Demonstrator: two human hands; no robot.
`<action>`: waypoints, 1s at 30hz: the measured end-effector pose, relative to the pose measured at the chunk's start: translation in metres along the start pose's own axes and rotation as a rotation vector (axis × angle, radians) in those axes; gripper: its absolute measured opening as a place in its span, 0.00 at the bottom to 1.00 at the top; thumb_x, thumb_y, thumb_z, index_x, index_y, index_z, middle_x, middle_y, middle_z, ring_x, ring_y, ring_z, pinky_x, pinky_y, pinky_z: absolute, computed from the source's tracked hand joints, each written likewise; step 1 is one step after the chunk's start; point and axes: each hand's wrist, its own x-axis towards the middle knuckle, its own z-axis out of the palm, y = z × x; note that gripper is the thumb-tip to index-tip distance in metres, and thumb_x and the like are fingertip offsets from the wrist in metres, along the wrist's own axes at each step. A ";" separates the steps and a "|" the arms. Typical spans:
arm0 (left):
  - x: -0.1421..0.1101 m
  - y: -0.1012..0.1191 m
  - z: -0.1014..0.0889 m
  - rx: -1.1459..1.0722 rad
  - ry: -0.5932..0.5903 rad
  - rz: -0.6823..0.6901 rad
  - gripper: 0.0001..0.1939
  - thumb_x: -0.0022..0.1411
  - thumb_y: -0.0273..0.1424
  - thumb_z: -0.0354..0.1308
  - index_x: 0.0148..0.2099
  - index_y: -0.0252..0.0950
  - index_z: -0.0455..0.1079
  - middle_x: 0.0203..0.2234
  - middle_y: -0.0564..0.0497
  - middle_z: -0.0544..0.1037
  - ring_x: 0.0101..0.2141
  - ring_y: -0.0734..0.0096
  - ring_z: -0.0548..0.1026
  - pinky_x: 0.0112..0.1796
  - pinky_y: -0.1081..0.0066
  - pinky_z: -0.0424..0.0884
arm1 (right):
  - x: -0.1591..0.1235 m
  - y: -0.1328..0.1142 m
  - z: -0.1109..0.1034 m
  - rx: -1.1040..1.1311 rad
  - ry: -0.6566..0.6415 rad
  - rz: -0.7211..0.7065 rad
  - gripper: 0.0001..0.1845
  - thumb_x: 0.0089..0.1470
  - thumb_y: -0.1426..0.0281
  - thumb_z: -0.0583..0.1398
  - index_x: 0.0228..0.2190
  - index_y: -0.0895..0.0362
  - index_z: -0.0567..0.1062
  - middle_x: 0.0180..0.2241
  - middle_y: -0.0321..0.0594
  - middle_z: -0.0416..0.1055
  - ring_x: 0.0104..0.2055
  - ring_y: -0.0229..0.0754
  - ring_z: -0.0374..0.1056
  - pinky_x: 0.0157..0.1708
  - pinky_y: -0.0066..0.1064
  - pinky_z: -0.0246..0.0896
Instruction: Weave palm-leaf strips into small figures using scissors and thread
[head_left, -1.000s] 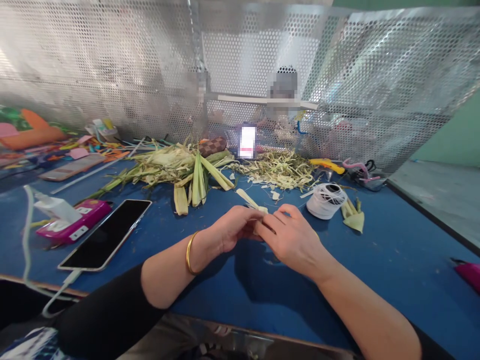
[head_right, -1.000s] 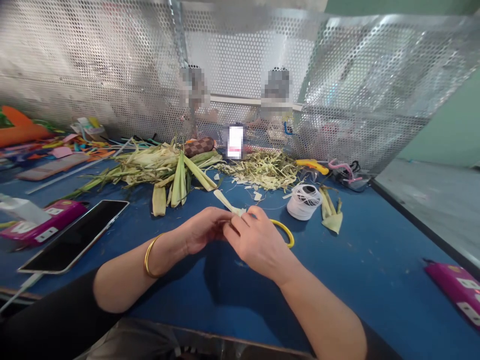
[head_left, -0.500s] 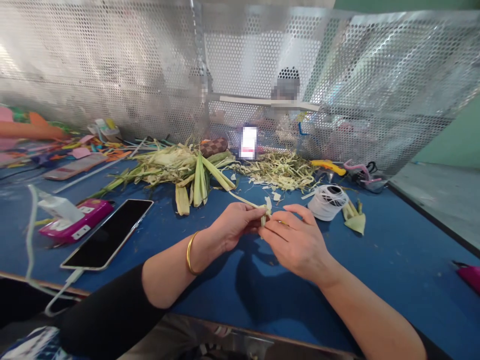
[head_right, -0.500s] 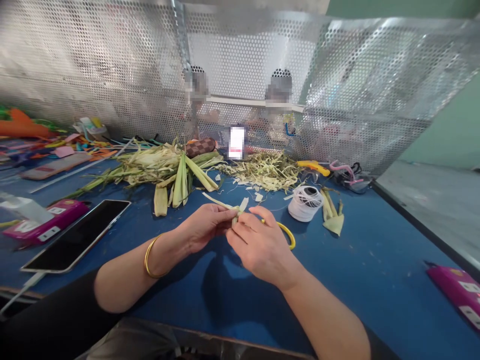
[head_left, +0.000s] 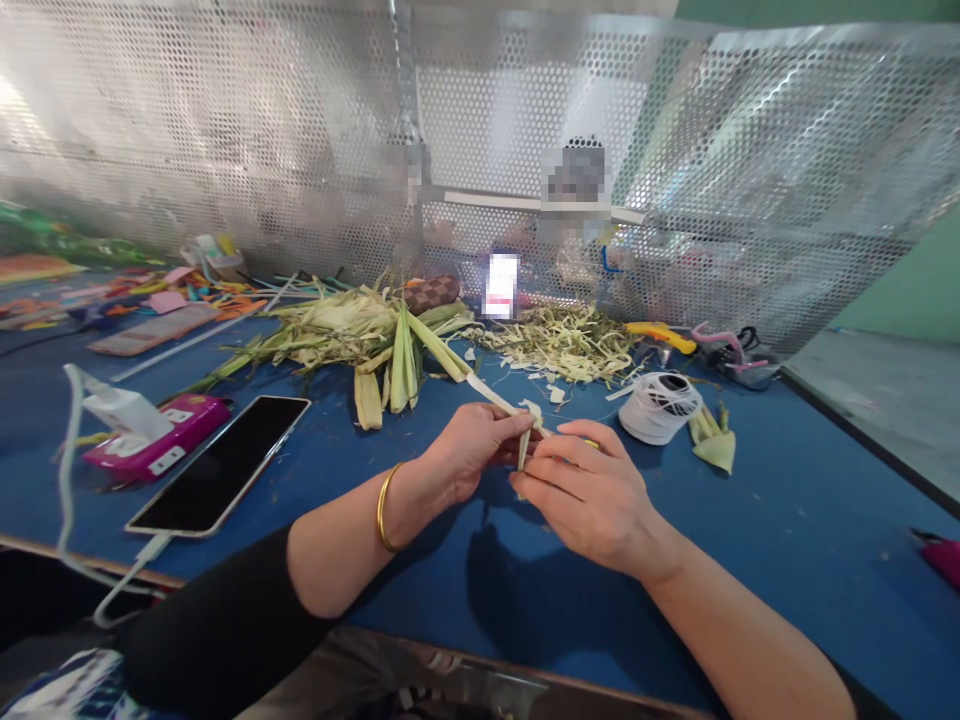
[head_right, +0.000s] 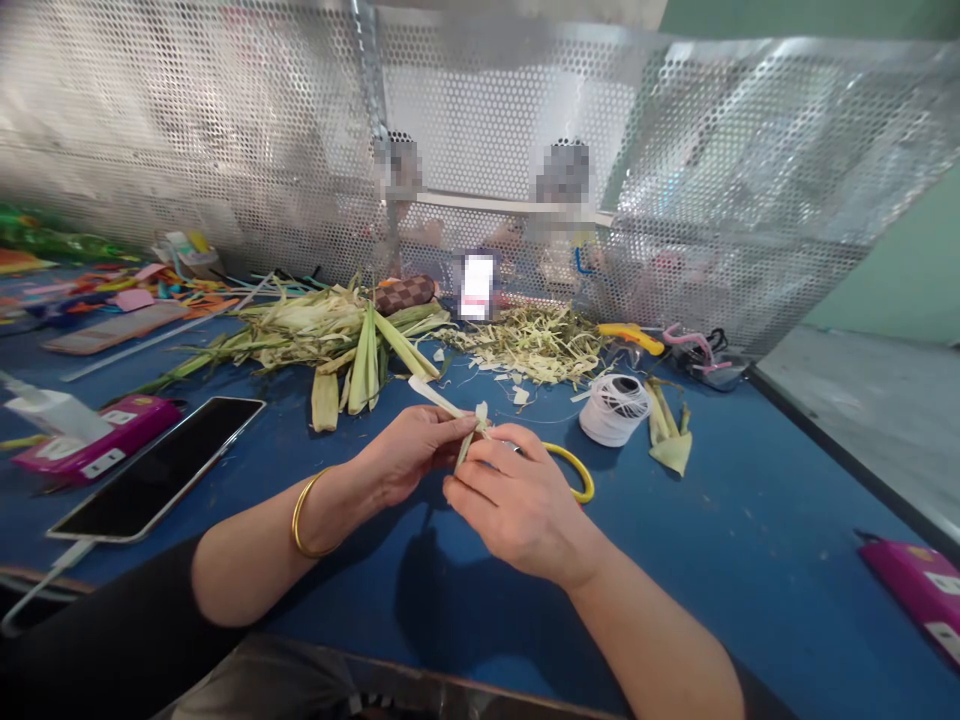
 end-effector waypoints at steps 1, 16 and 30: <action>0.000 0.000 0.000 0.002 0.001 -0.003 0.10 0.57 0.29 0.62 0.24 0.31 0.74 0.19 0.52 0.74 0.20 0.80 0.68 0.28 0.75 0.65 | 0.001 0.000 0.000 0.008 0.003 0.001 0.10 0.61 0.74 0.56 0.32 0.53 0.76 0.29 0.31 0.78 0.38 0.36 0.67 0.50 0.35 0.53; 0.001 0.006 -0.004 0.113 0.009 0.002 0.14 0.56 0.40 0.62 0.31 0.31 0.74 0.25 0.46 0.79 0.26 0.71 0.76 0.30 0.73 0.70 | -0.004 0.016 0.006 0.391 -0.285 0.978 0.16 0.58 0.58 0.54 0.24 0.54 0.70 0.22 0.36 0.73 0.26 0.41 0.67 0.27 0.30 0.57; 0.000 0.007 -0.001 0.142 0.010 -0.015 0.08 0.48 0.26 0.66 0.29 0.32 0.69 0.18 0.56 0.71 0.18 0.80 0.67 0.24 0.75 0.69 | -0.005 0.026 -0.002 0.526 -0.340 0.954 0.16 0.58 0.64 0.51 0.21 0.55 0.68 0.17 0.33 0.66 0.22 0.37 0.61 0.24 0.28 0.52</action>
